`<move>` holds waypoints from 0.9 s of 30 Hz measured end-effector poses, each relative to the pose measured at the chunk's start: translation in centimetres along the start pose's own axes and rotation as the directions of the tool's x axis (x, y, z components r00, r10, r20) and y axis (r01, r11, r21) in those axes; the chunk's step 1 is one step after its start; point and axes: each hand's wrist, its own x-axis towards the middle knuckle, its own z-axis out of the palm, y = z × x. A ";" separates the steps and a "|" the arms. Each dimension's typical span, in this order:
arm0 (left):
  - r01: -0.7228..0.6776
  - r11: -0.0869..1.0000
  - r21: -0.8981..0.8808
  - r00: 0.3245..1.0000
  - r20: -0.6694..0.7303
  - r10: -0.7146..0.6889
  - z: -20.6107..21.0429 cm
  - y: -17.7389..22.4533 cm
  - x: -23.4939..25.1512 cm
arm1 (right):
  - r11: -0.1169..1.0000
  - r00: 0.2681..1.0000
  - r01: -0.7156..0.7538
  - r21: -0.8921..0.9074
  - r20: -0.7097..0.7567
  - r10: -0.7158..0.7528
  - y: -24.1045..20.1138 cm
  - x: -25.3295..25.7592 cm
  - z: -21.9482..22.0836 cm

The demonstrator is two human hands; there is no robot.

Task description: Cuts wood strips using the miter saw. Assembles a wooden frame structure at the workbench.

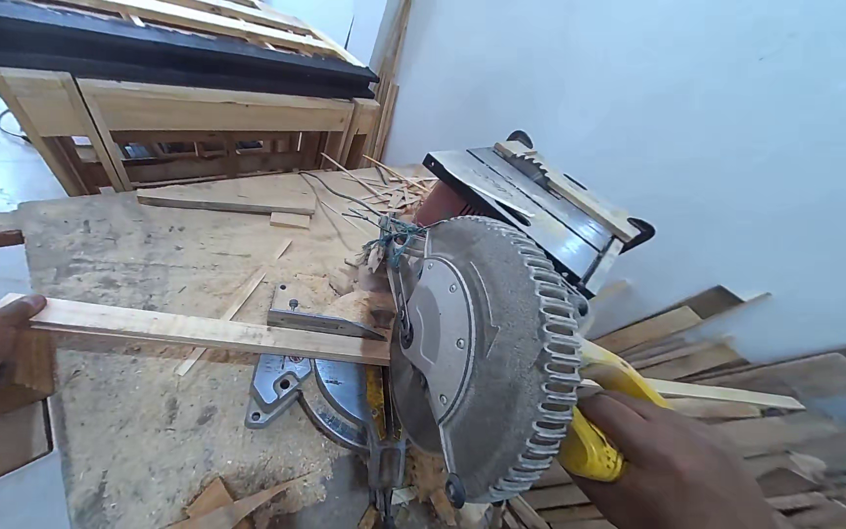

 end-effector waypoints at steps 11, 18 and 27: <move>-0.013 0.993 0.114 1.000 0.007 0.013 -0.4 0.6 -0.5 | 0.997 0.995 0.073 -0.015 -0.061 -0.073 3.0 1.8 -1.3; 0.119 0.993 0.026 0.992 0.034 -0.120 0.1 2.7 -2.3 | 0.998 0.998 0.061 0.031 0.025 -0.062 1.8 0.8 -1.3; 0.052 0.992 0.111 0.999 -0.009 -0.052 -0.5 3.6 -4.2 | 0.998 0.998 0.062 0.025 0.027 -0.063 0.3 -1.0 0.4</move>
